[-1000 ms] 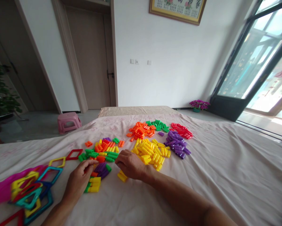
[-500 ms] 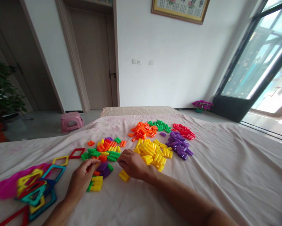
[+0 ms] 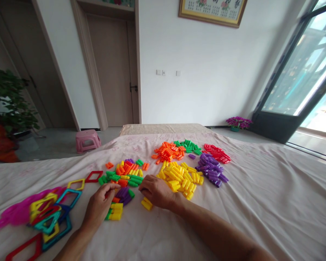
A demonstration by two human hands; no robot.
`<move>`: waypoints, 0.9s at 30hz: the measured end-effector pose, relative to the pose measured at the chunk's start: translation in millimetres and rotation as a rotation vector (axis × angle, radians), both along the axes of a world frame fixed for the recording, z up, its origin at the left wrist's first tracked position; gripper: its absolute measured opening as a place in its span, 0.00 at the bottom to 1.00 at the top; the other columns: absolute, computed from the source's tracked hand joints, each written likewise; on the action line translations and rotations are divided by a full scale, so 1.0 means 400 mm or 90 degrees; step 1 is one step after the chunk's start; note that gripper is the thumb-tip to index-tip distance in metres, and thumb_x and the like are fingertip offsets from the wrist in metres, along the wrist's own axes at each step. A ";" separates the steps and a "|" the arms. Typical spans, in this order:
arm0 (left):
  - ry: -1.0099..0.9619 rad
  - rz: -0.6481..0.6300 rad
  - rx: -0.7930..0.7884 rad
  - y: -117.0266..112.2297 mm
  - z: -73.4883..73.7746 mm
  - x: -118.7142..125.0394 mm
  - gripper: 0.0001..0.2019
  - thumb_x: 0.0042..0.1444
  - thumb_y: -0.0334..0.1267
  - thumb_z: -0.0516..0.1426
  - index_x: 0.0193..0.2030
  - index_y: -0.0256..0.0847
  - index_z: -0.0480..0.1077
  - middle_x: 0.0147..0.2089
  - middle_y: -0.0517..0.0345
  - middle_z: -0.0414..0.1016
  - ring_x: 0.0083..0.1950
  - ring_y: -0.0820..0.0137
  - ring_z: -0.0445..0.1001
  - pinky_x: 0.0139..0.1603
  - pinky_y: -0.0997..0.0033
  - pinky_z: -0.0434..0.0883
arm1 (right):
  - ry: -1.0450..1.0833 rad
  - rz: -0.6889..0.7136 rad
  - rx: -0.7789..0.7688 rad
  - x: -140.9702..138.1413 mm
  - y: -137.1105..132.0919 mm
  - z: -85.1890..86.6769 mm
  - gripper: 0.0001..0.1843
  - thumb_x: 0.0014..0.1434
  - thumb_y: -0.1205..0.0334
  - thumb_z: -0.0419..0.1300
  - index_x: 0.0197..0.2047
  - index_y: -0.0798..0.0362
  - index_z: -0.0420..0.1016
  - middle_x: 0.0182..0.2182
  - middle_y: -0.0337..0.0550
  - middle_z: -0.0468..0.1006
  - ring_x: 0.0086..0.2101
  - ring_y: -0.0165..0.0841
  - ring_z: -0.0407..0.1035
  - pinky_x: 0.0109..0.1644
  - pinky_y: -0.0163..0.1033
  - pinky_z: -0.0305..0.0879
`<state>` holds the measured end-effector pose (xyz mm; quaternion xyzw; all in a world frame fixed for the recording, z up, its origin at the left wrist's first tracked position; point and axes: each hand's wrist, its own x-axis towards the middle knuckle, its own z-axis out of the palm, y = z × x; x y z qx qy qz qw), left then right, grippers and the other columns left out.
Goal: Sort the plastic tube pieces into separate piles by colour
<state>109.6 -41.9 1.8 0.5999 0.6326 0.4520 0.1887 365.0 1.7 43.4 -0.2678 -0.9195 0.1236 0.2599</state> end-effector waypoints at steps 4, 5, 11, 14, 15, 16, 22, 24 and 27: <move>0.007 0.001 0.003 0.000 -0.001 0.000 0.15 0.55 0.49 0.53 0.39 0.45 0.77 0.44 0.56 0.81 0.48 0.63 0.78 0.52 0.65 0.72 | 0.013 -0.009 -0.017 0.002 0.002 -0.003 0.07 0.61 0.68 0.58 0.41 0.52 0.76 0.39 0.43 0.76 0.40 0.32 0.71 0.46 0.33 0.65; 0.008 0.003 0.003 0.000 -0.001 0.000 0.15 0.55 0.49 0.53 0.39 0.45 0.77 0.44 0.57 0.81 0.48 0.63 0.78 0.52 0.65 0.73 | 0.019 -0.007 -0.023 0.002 0.004 -0.003 0.07 0.60 0.68 0.58 0.41 0.52 0.76 0.39 0.43 0.76 0.40 0.32 0.71 0.46 0.33 0.65; 0.006 0.006 0.000 0.002 -0.004 0.000 0.15 0.55 0.50 0.54 0.39 0.46 0.77 0.44 0.58 0.81 0.49 0.63 0.78 0.52 0.66 0.73 | 0.063 -0.022 -0.045 0.011 0.020 0.004 0.07 0.59 0.69 0.58 0.39 0.52 0.77 0.37 0.42 0.77 0.38 0.30 0.71 0.44 0.31 0.65; -0.008 -0.004 -0.020 0.002 -0.008 -0.002 0.15 0.55 0.50 0.53 0.41 0.46 0.76 0.46 0.58 0.81 0.48 0.64 0.78 0.52 0.67 0.73 | 0.080 -0.038 -0.045 0.020 0.030 0.013 0.07 0.59 0.70 0.58 0.38 0.53 0.77 0.36 0.42 0.77 0.37 0.29 0.71 0.42 0.31 0.64; -0.013 -0.007 -0.029 0.001 -0.009 -0.003 0.16 0.55 0.50 0.53 0.42 0.46 0.76 0.46 0.58 0.81 0.48 0.64 0.78 0.51 0.67 0.73 | 0.084 -0.046 -0.045 0.023 0.033 0.017 0.07 0.59 0.71 0.58 0.37 0.53 0.77 0.36 0.41 0.77 0.36 0.29 0.70 0.41 0.30 0.64; -0.015 -0.008 -0.036 0.001 -0.010 -0.004 0.16 0.56 0.50 0.53 0.42 0.46 0.76 0.46 0.58 0.80 0.48 0.64 0.78 0.52 0.67 0.73 | 0.085 -0.054 -0.046 0.026 0.035 0.021 0.07 0.59 0.71 0.58 0.37 0.53 0.77 0.35 0.41 0.77 0.35 0.28 0.70 0.40 0.30 0.63; 0.005 0.004 -0.018 -0.001 -0.008 -0.005 0.16 0.55 0.51 0.54 0.41 0.46 0.76 0.46 0.58 0.81 0.49 0.63 0.78 0.54 0.65 0.72 | 0.093 -0.095 -0.066 0.049 0.049 0.059 0.08 0.58 0.72 0.58 0.36 0.54 0.78 0.34 0.40 0.78 0.33 0.27 0.70 0.38 0.30 0.63; 0.010 0.003 -0.008 -0.002 -0.005 -0.004 0.16 0.55 0.51 0.54 0.41 0.45 0.77 0.45 0.57 0.81 0.49 0.62 0.78 0.54 0.65 0.72 | 0.102 -0.117 -0.063 0.061 0.060 0.072 0.07 0.59 0.71 0.58 0.36 0.54 0.78 0.33 0.41 0.79 0.34 0.28 0.71 0.39 0.31 0.63; 0.009 0.001 -0.008 -0.002 -0.004 -0.003 0.16 0.55 0.51 0.54 0.41 0.45 0.77 0.45 0.57 0.81 0.48 0.62 0.78 0.54 0.65 0.72 | 0.124 -0.165 -0.068 0.087 0.088 0.083 0.08 0.59 0.70 0.58 0.39 0.54 0.79 0.34 0.41 0.80 0.34 0.30 0.72 0.38 0.32 0.64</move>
